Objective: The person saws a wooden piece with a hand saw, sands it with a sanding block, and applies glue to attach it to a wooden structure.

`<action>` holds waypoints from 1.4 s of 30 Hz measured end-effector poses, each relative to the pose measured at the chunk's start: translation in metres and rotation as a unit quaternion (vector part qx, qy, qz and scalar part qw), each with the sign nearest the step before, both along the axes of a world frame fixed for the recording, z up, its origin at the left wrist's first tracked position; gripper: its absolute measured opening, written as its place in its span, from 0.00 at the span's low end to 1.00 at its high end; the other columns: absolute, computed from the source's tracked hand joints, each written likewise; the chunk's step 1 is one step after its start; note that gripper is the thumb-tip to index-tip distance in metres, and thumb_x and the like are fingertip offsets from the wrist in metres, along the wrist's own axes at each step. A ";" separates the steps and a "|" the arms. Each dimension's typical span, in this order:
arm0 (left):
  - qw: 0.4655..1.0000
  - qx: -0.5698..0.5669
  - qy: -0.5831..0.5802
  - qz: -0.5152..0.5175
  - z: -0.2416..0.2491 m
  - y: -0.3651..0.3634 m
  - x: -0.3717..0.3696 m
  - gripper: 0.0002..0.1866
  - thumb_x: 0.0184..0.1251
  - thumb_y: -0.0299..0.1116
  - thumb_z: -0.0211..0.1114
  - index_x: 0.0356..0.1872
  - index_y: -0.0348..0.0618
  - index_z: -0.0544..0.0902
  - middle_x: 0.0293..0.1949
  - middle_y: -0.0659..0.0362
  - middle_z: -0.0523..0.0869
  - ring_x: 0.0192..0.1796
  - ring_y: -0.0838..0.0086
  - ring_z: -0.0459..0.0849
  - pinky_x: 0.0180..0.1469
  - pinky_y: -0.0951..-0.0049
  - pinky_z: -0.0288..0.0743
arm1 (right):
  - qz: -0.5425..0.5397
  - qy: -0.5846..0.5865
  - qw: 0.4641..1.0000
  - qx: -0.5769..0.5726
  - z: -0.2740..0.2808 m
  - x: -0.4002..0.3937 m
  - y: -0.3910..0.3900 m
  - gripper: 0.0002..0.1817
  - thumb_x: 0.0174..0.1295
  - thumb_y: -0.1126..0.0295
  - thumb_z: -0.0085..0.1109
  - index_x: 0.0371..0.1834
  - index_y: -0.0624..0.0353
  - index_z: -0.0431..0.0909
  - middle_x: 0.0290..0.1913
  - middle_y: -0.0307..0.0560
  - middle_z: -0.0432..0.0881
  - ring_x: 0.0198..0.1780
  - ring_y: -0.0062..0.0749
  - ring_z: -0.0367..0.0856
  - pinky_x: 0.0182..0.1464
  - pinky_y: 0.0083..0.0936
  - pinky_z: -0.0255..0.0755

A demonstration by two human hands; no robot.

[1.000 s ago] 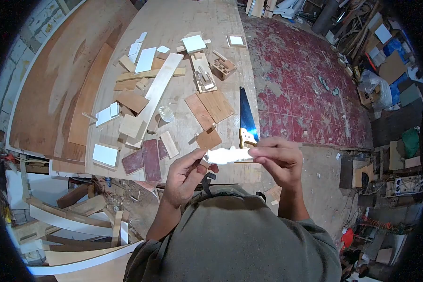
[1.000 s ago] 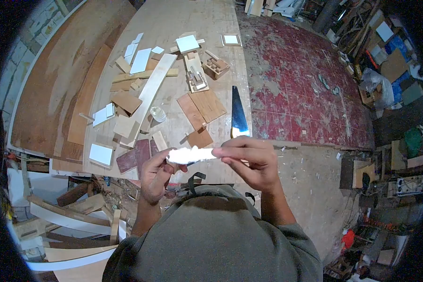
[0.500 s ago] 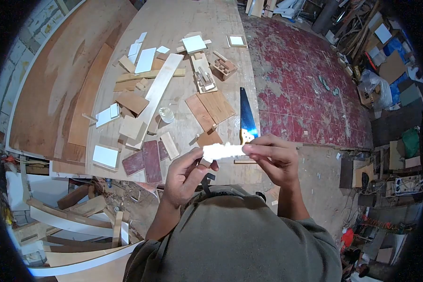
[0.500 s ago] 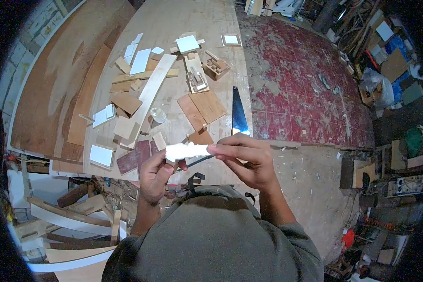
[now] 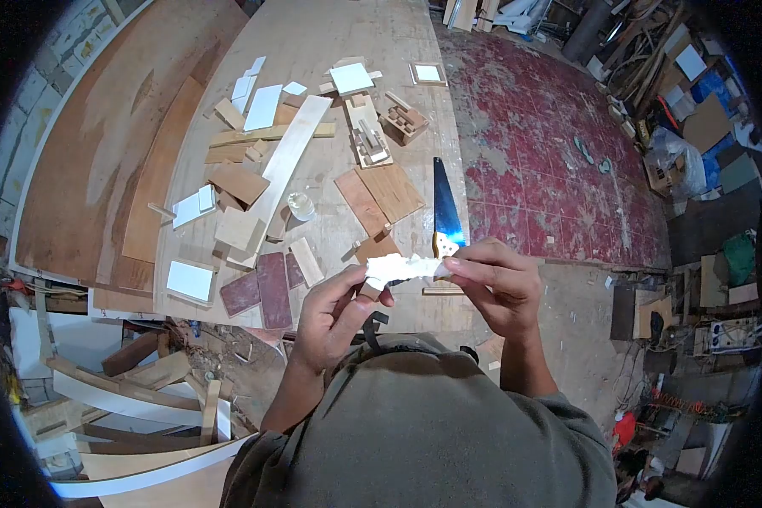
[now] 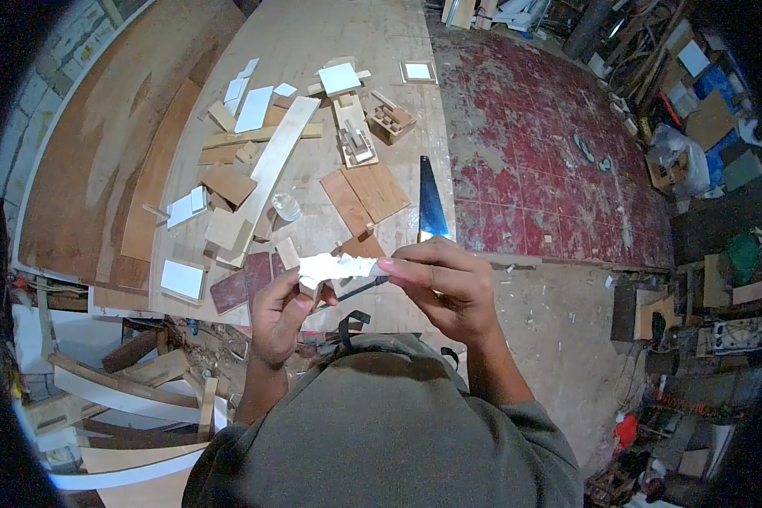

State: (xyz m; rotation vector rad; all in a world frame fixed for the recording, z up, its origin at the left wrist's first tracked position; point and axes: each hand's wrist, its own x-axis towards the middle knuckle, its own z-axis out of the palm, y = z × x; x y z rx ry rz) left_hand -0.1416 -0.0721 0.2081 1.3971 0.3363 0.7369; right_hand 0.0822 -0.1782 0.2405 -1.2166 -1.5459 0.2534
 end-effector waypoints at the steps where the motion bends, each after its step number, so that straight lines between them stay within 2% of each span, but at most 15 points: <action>1: 1.000 -0.011 -0.012 0.004 -0.001 0.000 0.000 0.21 0.75 0.32 0.55 0.59 0.24 0.75 0.43 0.51 0.84 0.46 0.73 0.83 0.51 0.72 0.77 | -0.005 0.001 1.000 0.007 0.000 0.000 0.000 0.16 0.54 0.85 0.68 0.47 0.62 0.87 0.39 0.50 0.87 0.39 0.32 0.84 0.41 0.25 0.75; 5: 1.000 -0.017 -0.010 -0.010 0.000 0.001 0.001 0.21 0.75 0.31 0.54 0.61 0.24 0.74 0.43 0.52 0.84 0.46 0.72 0.83 0.52 0.71 0.77 | -0.024 0.013 0.999 0.040 -0.004 -0.003 0.001 0.18 0.52 0.85 0.69 0.47 0.59 0.88 0.41 0.49 0.88 0.39 0.32 0.86 0.39 0.24 0.77; 8: 1.000 0.001 0.002 -0.015 -0.005 0.002 0.000 0.22 0.75 0.32 0.54 0.62 0.25 0.73 0.44 0.51 0.84 0.47 0.71 0.83 0.52 0.70 0.78 | -0.060 0.048 0.996 0.032 -0.002 -0.012 0.000 0.16 0.53 0.86 0.68 0.45 0.62 0.87 0.42 0.51 0.89 0.41 0.34 0.88 0.42 0.25 0.79; 12: 1.000 -0.011 -0.019 -0.017 -0.010 0.000 -0.001 0.23 0.75 0.33 0.56 0.63 0.25 0.73 0.45 0.50 0.85 0.48 0.70 0.84 0.52 0.70 0.78 | -0.035 0.037 0.998 0.038 -0.005 -0.012 -0.002 0.16 0.53 0.87 0.67 0.45 0.63 0.87 0.42 0.52 0.89 0.42 0.36 0.89 0.43 0.25 0.80; 15: 0.999 -0.018 -0.034 -0.017 -0.009 0.000 0.000 0.23 0.75 0.34 0.56 0.62 0.25 0.73 0.45 0.50 0.85 0.48 0.70 0.85 0.52 0.70 0.78 | -0.034 0.084 0.996 0.021 -0.006 -0.016 -0.004 0.16 0.53 0.87 0.67 0.46 0.63 0.87 0.42 0.52 0.89 0.42 0.36 0.89 0.44 0.25 0.81; 21: 0.999 -0.032 -0.020 -0.010 0.002 -0.003 -0.001 0.21 0.77 0.33 0.54 0.61 0.25 0.74 0.45 0.50 0.85 0.48 0.70 0.84 0.52 0.70 0.78 | -0.030 0.033 0.999 0.022 -0.008 -0.017 -0.002 0.17 0.54 0.87 0.66 0.47 0.62 0.87 0.42 0.52 0.89 0.42 0.36 0.89 0.42 0.25 0.81; 23: 0.999 -0.032 -0.014 -0.013 0.002 -0.003 0.000 0.20 0.77 0.32 0.54 0.61 0.25 0.75 0.45 0.50 0.85 0.48 0.70 0.84 0.53 0.70 0.78 | -0.064 -0.025 0.997 0.033 -0.006 -0.017 0.000 0.17 0.54 0.86 0.67 0.47 0.61 0.87 0.42 0.52 0.89 0.41 0.36 0.89 0.41 0.24 0.80; 25: 0.997 -0.058 -0.054 -0.015 -0.002 -0.004 0.002 0.20 0.76 0.32 0.54 0.60 0.25 0.75 0.45 0.50 0.85 0.47 0.70 0.84 0.53 0.70 0.78 | -0.074 -0.024 0.996 0.036 -0.010 -0.018 0.000 0.17 0.54 0.85 0.67 0.47 0.61 0.87 0.42 0.52 0.89 0.41 0.36 0.89 0.41 0.24 0.81; 30: 0.997 -0.052 -0.055 -0.026 -0.007 -0.002 0.000 0.21 0.75 0.33 0.55 0.61 0.25 0.75 0.46 0.50 0.85 0.48 0.70 0.84 0.53 0.69 0.78 | -0.093 0.020 0.993 0.068 -0.008 -0.021 -0.002 0.16 0.53 0.85 0.68 0.45 0.59 0.88 0.41 0.51 0.89 0.40 0.36 0.89 0.41 0.24 0.81; 32: 0.996 -0.060 -0.058 -0.023 -0.007 -0.002 0.000 0.21 0.75 0.33 0.55 0.61 0.25 0.75 0.46 0.49 0.84 0.48 0.70 0.84 0.53 0.69 0.78 | -0.062 -0.039 0.994 0.080 -0.001 -0.020 -0.001 0.16 0.53 0.85 0.68 0.44 0.59 0.87 0.41 0.50 0.89 0.40 0.36 0.89 0.41 0.25 0.81; 35: 0.998 -0.045 -0.042 -0.030 -0.003 0.001 -0.001 0.22 0.76 0.33 0.54 0.62 0.24 0.74 0.47 0.49 0.85 0.48 0.69 0.84 0.53 0.69 0.78 | -0.083 -0.093 0.988 0.089 -0.004 -0.018 0.003 0.15 0.53 0.84 0.68 0.44 0.59 0.87 0.42 0.50 0.89 0.40 0.37 0.89 0.40 0.25 0.81; 42: 0.994 -0.083 -0.062 -0.025 -0.006 0.003 -0.001 0.21 0.75 0.31 0.53 0.60 0.24 0.75 0.45 0.50 0.85 0.47 0.71 0.84 0.53 0.70 0.78 | -0.102 -0.056 0.986 0.116 -0.008 -0.013 0.004 0.14 0.52 0.83 0.69 0.43 0.59 0.87 0.42 0.50 0.89 0.39 0.36 0.89 0.40 0.26 0.81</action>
